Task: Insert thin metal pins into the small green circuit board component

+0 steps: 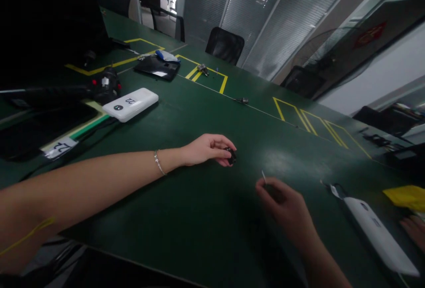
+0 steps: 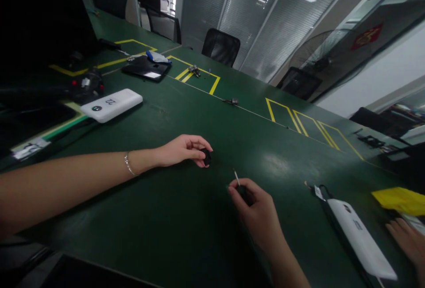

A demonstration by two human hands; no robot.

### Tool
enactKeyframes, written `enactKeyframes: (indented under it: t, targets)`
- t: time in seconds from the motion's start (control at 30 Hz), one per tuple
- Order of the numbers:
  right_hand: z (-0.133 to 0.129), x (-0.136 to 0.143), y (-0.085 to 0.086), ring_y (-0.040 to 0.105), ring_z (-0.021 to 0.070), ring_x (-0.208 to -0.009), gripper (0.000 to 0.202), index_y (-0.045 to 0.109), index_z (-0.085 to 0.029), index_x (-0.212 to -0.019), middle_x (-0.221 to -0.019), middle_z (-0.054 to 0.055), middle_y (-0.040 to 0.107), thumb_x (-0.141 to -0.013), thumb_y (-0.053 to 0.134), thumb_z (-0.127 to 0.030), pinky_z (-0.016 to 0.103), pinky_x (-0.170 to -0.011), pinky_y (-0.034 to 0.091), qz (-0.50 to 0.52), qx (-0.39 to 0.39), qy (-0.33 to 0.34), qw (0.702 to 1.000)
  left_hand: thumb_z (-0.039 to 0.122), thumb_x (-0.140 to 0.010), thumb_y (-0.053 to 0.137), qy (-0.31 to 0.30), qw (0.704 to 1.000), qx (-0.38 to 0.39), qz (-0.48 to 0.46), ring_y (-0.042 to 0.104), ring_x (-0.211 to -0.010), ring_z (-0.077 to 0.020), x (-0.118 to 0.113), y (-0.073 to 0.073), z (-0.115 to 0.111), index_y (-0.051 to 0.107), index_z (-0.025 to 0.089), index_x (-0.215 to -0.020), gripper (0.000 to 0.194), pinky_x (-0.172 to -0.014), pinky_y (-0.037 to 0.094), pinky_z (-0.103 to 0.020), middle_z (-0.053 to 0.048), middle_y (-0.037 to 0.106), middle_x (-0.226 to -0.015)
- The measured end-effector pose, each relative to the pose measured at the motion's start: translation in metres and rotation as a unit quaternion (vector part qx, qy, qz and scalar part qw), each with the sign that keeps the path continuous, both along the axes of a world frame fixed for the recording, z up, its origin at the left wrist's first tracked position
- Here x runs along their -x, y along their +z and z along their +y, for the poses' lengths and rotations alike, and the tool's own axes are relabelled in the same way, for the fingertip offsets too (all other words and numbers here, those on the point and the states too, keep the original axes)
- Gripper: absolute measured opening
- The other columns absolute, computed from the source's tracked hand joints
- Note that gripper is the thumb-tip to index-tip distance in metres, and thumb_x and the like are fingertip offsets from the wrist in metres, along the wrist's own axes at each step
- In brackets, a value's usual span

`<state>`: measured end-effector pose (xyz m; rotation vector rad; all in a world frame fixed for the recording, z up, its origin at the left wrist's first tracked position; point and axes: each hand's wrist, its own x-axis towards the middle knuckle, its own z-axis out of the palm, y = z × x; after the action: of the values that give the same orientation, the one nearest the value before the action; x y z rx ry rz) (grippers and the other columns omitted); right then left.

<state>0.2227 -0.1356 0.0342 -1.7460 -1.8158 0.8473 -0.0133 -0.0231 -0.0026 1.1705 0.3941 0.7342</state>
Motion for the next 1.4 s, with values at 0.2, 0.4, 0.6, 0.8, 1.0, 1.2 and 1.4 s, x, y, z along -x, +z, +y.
enactKeyframes:
  t: [0.2,0.4,0.6,0.8,1.0,1.2,1.4]
  targets:
    - [0.021,0.047,0.018,0.045,0.0101,-0.035,0.027,0.062,-0.016,-0.092,-0.046,-0.006,0.050,-0.080,0.063,-0.041,0.021,-0.035,0.034,0.084,-0.064,-0.065,0.992,0.003,-0.078,0.069,-0.021,1.000,-0.015,-0.003,0.071,-0.076,-0.0143,0.002,-0.005,-0.003,0.063,0.012,-0.103,0.028,-0.074,0.057,-0.031,-0.006,0.072,-0.088]
    - [0.033,0.057,0.019,0.046,0.0089,-0.035,0.019,0.062,-0.017,-0.087,-0.046,-0.007,0.049,-0.077,0.064,-0.034,0.019,-0.035,0.035,0.075,-0.060,-0.035,0.995,0.002,-0.075,0.071,-0.005,0.999,-0.034,0.024,0.070,-0.071,-0.0124,0.001,-0.001,-0.006,0.062,0.011,-0.096,0.025,-0.072,0.055,-0.029,-0.003,0.072,-0.079]
    - [0.035,0.052,0.009,0.047,0.0079,-0.035,0.020,0.061,-0.017,-0.088,-0.050,-0.006,0.053,-0.080,0.064,-0.034,0.018,-0.035,0.033,0.108,-0.030,-0.006,0.994,0.004,-0.073,0.072,0.005,0.998,-0.046,0.045,0.069,-0.070,-0.0123,0.000,0.003,-0.009,0.062,0.010,-0.096,0.025,-0.075,0.053,-0.032,-0.001,0.071,-0.077]
    - [0.042,0.052,0.003,0.045,0.0060,-0.034,0.020,0.059,-0.017,-0.087,-0.053,-0.006,0.053,-0.079,0.066,-0.033,0.016,-0.034,0.030,0.166,0.005,-0.001,0.986,0.002,-0.072,0.073,0.017,0.998,-0.047,0.040,0.068,-0.073,-0.0118,0.000,0.000,-0.008,0.063,0.010,-0.096,0.027,-0.075,0.052,-0.029,-0.002,0.072,-0.081]
    - [0.062,0.047,-0.003,0.044,0.0056,-0.035,0.024,0.059,-0.018,-0.087,-0.054,-0.008,0.050,-0.076,0.071,-0.034,0.016,-0.033,0.029,0.260,0.074,0.019,0.963,0.001,-0.079,0.066,0.050,0.997,-0.034,0.042,0.069,-0.086,-0.0160,-0.001,-0.001,-0.004,0.057,0.011,-0.105,0.030,-0.081,0.053,-0.034,-0.007,0.072,-0.094]
    - [0.077,0.049,-0.022,0.044,0.0039,-0.038,0.023,0.057,-0.019,-0.090,-0.071,-0.004,0.053,-0.078,0.069,-0.034,0.017,-0.032,0.033,0.293,0.033,0.017,0.956,0.001,-0.083,0.061,0.093,0.992,-0.048,0.076,0.066,-0.095,-0.0169,-0.002,0.005,0.000,0.059,0.011,-0.115,0.034,-0.087,0.049,-0.035,-0.009,0.070,-0.102]
    - [0.071,0.050,-0.031,0.047,0.0044,-0.044,0.020,0.056,-0.023,-0.098,-0.084,-0.002,0.052,-0.081,0.067,-0.028,0.018,-0.034,0.038,0.304,-0.024,0.015,0.952,0.011,-0.085,0.063,0.100,0.985,-0.066,0.123,0.063,-0.095,-0.0169,-0.001,0.012,-0.001,0.060,0.016,-0.123,0.039,-0.089,0.047,-0.035,-0.005,0.069,-0.103]
